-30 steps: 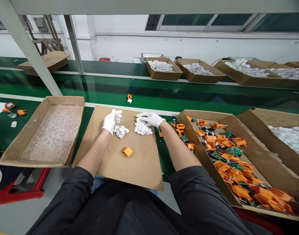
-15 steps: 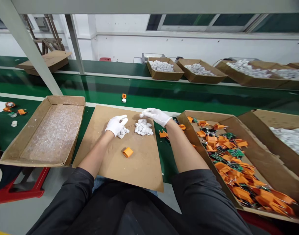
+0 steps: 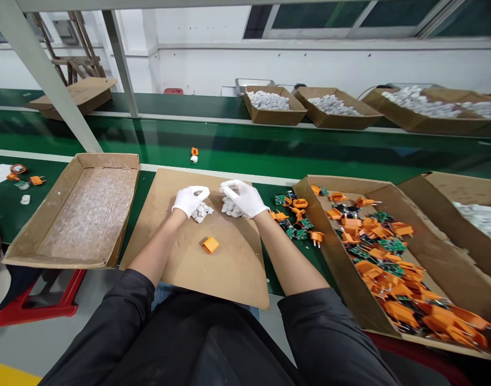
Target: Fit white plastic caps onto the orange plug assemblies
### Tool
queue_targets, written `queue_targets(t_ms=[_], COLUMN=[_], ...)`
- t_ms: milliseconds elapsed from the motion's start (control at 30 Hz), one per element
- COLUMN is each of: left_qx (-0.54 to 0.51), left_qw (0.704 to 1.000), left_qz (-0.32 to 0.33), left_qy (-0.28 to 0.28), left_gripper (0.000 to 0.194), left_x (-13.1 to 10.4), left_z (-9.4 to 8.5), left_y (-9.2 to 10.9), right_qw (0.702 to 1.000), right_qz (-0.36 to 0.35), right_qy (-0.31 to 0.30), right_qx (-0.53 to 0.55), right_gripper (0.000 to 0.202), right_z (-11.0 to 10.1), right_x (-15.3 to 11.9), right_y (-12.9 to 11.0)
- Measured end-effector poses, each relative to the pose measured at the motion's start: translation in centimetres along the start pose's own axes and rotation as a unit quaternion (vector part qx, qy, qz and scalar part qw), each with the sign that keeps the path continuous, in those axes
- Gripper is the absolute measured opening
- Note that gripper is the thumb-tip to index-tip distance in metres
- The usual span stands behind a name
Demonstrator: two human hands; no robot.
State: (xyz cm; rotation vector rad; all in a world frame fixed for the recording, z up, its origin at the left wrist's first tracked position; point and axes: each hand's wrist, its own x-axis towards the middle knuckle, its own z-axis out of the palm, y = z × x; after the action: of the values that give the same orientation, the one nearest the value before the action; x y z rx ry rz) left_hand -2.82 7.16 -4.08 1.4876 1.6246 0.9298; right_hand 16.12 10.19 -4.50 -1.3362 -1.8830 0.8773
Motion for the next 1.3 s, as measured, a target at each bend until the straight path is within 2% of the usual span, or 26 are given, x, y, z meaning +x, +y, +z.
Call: queue_targets(t_ms=[67,133,200,333,467,533,600,667,733,833,900,1033,1167,1300], left_qx=[-0.021,-0.035,-0.043,-0.086,-0.139,-0.140,-0.113,-0.043,0.045,0.111,0.130,0.093,0.063,0.110], left_qw=[1.000,0.999,0.997,0.989,0.977,0.976,0.979,0.988,0.994,0.986,0.980,0.987,0.987,0.979], left_qz=[-0.003,-0.019,-0.046,-0.091,-0.113,-0.119,-0.114,-0.079,-0.009,0.075,0.108,0.102,0.096,0.125], left_qy=[0.012,-0.007,-0.032,-0.083,-0.113,-0.117,-0.125,-0.122,-0.101,-0.103,-0.106,-0.087,-0.110,-0.120], left_gripper=[0.028,0.038,0.049,0.060,0.063,0.067,0.068,0.057,0.045,0.044,0.040,0.037,0.038,0.040], left_x=[0.4,0.6,0.7,0.1,-0.3,-0.3,-0.4,-0.5,-1.0,-1.9,-2.4,-2.8,-3.0,-3.0], left_z=[0.4,0.9,1.4,2.0,2.0,1.7,1.2,0.6,0.1,-0.1,0.2,0.7,0.6,0.4], left_y=[-0.5,-0.8,-0.9,-0.5,-0.2,-0.3,-0.2,0.1,0.7,1.8,2.4,2.6,2.5,2.6], right_qw=[0.992,0.964,0.937,0.920,0.940,0.962,0.977,0.982,0.982,0.971,0.960,0.956,0.963,0.966], right_qz=[-0.041,-0.115,-0.168,-0.158,-0.146,-0.131,-0.110,-0.100,-0.111,-0.153,-0.183,-0.223,-0.224,-0.213], right_qy=[-0.040,-0.097,-0.128,-0.112,-0.072,-0.012,0.054,0.094,0.113,0.139,0.150,0.101,0.055,-0.012], right_qx=[-0.116,-0.219,-0.280,-0.340,-0.300,-0.238,-0.177,-0.129,-0.103,-0.122,-0.149,-0.164,-0.137,-0.144], right_gripper=[0.022,0.019,0.019,0.017,0.018,0.015,0.023,0.031,0.034,0.039,0.037,0.036,0.037,0.028], right_z=[0.2,0.6,1.3,2.2,1.8,1.3,1.0,0.9,1.0,1.3,1.3,1.0,1.0,0.8], right_x=[-1.0,-2.0,-2.7,-3.0,-3.0,-3.2,-3.5,-3.7,-3.9,-4.2,-4.5,-4.9,-5.1,-5.2], right_y=[-0.1,-0.5,-1.2,-1.8,-1.3,-0.8,-0.4,-0.1,0.0,-0.3,-0.7,-1.6,-2.1,-2.7])
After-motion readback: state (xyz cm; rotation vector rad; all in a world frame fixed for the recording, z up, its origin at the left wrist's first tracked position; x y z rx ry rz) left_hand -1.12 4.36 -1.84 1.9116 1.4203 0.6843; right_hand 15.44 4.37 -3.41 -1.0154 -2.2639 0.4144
